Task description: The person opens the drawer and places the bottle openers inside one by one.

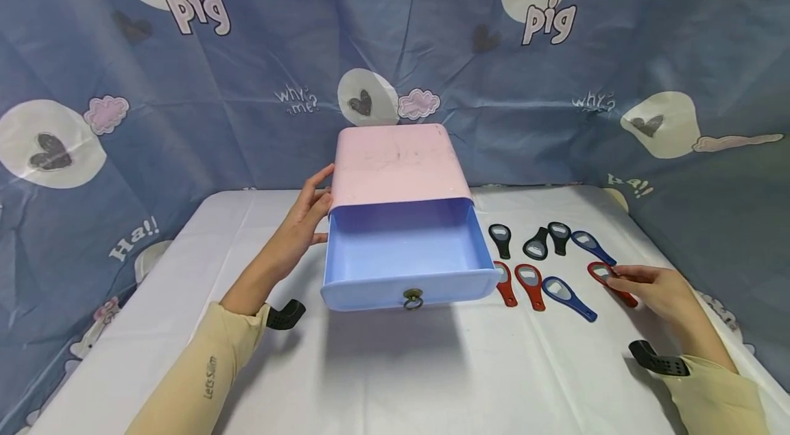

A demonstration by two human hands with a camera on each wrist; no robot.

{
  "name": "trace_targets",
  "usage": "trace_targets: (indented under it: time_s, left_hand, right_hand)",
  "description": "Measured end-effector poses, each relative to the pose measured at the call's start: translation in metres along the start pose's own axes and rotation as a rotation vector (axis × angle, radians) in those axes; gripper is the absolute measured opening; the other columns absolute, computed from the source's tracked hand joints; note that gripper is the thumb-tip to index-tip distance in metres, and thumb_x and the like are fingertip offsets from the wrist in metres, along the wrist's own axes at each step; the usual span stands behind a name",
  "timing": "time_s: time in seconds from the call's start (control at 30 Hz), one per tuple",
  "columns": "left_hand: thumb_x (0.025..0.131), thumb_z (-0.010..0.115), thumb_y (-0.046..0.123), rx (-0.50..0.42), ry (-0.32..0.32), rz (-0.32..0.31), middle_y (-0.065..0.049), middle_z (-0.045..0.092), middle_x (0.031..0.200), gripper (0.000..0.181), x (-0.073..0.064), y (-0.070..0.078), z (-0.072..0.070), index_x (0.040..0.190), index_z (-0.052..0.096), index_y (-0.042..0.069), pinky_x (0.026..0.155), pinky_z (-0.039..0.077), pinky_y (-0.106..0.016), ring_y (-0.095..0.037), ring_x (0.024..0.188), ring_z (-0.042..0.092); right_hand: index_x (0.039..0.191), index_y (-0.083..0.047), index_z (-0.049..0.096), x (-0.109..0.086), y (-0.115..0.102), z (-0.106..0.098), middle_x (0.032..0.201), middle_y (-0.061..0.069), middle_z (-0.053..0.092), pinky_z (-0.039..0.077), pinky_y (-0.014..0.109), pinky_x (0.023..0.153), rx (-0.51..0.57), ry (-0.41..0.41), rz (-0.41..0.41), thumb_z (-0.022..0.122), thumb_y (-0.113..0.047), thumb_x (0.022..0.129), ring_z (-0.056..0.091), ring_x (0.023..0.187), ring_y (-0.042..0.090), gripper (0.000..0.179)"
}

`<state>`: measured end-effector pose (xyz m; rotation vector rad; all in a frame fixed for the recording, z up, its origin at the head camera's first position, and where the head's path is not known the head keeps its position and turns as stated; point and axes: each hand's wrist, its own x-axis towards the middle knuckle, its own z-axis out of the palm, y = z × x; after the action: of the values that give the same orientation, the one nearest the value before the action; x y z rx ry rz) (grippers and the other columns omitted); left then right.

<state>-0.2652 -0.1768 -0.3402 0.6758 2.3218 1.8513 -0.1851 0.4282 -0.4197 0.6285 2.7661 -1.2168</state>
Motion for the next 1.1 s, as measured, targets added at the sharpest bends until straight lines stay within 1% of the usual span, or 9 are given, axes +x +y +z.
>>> trace_targets:
  time_s: [0.1, 0.3, 0.4, 0.5, 0.6, 0.73, 0.8, 0.87, 1.1]
  left_hand:
    - [0.115, 0.037, 0.049, 0.004, 0.001, 0.002, -0.02, 0.022, 0.17, 0.063, 0.0, -0.001, 0.0, 0.172, 0.01, 0.043, 0.11, 0.043, -0.076, -0.044, 0.16, 0.031]
    - [0.116, 0.036, 0.049, 0.016, 0.005, 0.005, -0.02, 0.024, 0.168, 0.062, 0.0, -0.002, 0.0, 0.172, 0.011, 0.044, 0.109, 0.046, -0.073, -0.043, 0.158, 0.033]
    - [0.116, 0.037, 0.048, 0.017, 0.007, 0.004, -0.019, 0.025, 0.168, 0.062, 0.0, -0.001, 0.001, 0.172, 0.011, 0.044, 0.109, 0.046, -0.072, -0.043, 0.157, 0.034]
    - [0.116, 0.037, 0.048, 0.016, 0.005, 0.002, -0.019, 0.026, 0.167, 0.061, 0.0, -0.002, 0.0, 0.172, 0.012, 0.044, 0.109, 0.046, -0.071, -0.043, 0.157, 0.034]
    - [0.116, 0.037, 0.048, 0.019, 0.005, -0.005, -0.019, 0.026, 0.168, 0.061, -0.001, -0.002, 0.0, 0.172, 0.012, 0.045, 0.108, 0.047, -0.069, -0.043, 0.158, 0.034]
    - [0.116, 0.036, 0.048, 0.028, 0.007, -0.011, -0.018, 0.026, 0.168, 0.061, -0.003, -0.001, -0.001, 0.172, 0.012, 0.045, 0.108, 0.048, -0.066, -0.044, 0.157, 0.034]
    - [0.116, 0.036, 0.048, 0.031, 0.009, -0.01, -0.018, 0.026, 0.168, 0.061, -0.004, -0.001, -0.001, 0.172, 0.012, 0.045, 0.107, 0.048, -0.066, -0.044, 0.157, 0.035]
    - [0.116, 0.036, 0.047, 0.032, 0.01, -0.007, -0.019, 0.026, 0.167, 0.061, -0.003, 0.0, -0.001, 0.172, 0.012, 0.045, 0.106, 0.049, -0.066, -0.044, 0.156, 0.036]
    - [0.116, 0.037, 0.046, 0.02, 0.007, 0.002, -0.019, 0.027, 0.167, 0.061, -0.001, 0.001, 0.001, 0.172, 0.012, 0.043, 0.106, 0.048, -0.068, -0.044, 0.155, 0.037]
  right_hand:
    - [0.142, 0.009, 0.061, 0.0, 0.0, 0.002, 0.095, -0.01, 0.073, 0.042, 0.035, 0.077, -0.019, 0.009, -0.018, 0.079, -0.036, 0.098, 0.055, 0.094, 0.017, 0.066]
    - [0.142, 0.013, 0.058, -0.001, -0.001, 0.006, 0.115, 0.026, 0.073, 0.052, 0.024, 0.065, -0.055, 0.043, -0.055, 0.081, -0.032, 0.097, 0.058, 0.087, 0.014, 0.068]
    - [0.141, 0.013, 0.06, -0.001, -0.001, 0.008, 0.121, 0.034, 0.07, 0.054, 0.023, 0.063, -0.073, 0.061, -0.066, 0.082, -0.03, 0.096, 0.06, 0.084, 0.013, 0.066]
    - [0.138, 0.013, 0.062, -0.002, -0.004, 0.009, 0.126, 0.035, 0.069, 0.053, 0.023, 0.063, -0.093, 0.063, -0.07, 0.083, -0.03, 0.094, 0.062, 0.086, 0.016, 0.065]
    - [0.136, 0.013, 0.063, -0.004, -0.007, 0.01, 0.12, 0.033, 0.071, 0.053, 0.022, 0.063, -0.105, 0.055, -0.081, 0.084, -0.028, 0.093, 0.061, 0.087, 0.015, 0.063]
    - [0.132, 0.016, 0.063, -0.004, -0.008, 0.011, 0.098, 0.015, 0.077, 0.052, 0.023, 0.062, -0.111, 0.03, -0.153, 0.083, -0.022, 0.093, 0.057, 0.079, 0.006, 0.058]
    - [0.13, 0.017, 0.062, -0.005, -0.009, 0.011, 0.093, 0.006, 0.074, 0.049, 0.022, 0.062, -0.119, 0.021, -0.203, 0.082, -0.02, 0.093, 0.054, 0.076, 0.003, 0.056]
    - [0.129, 0.017, 0.061, -0.005, -0.009, 0.012, 0.092, 0.003, 0.071, 0.047, 0.022, 0.063, -0.124, 0.023, -0.236, 0.082, -0.016, 0.092, 0.053, 0.075, 0.002, 0.054]
    - [0.131, 0.013, 0.057, -0.007, -0.01, 0.011, 0.102, 0.026, 0.07, 0.043, 0.029, 0.069, -0.186, 0.057, -0.25, 0.082, -0.014, 0.09, 0.061, 0.087, 0.023, 0.056]
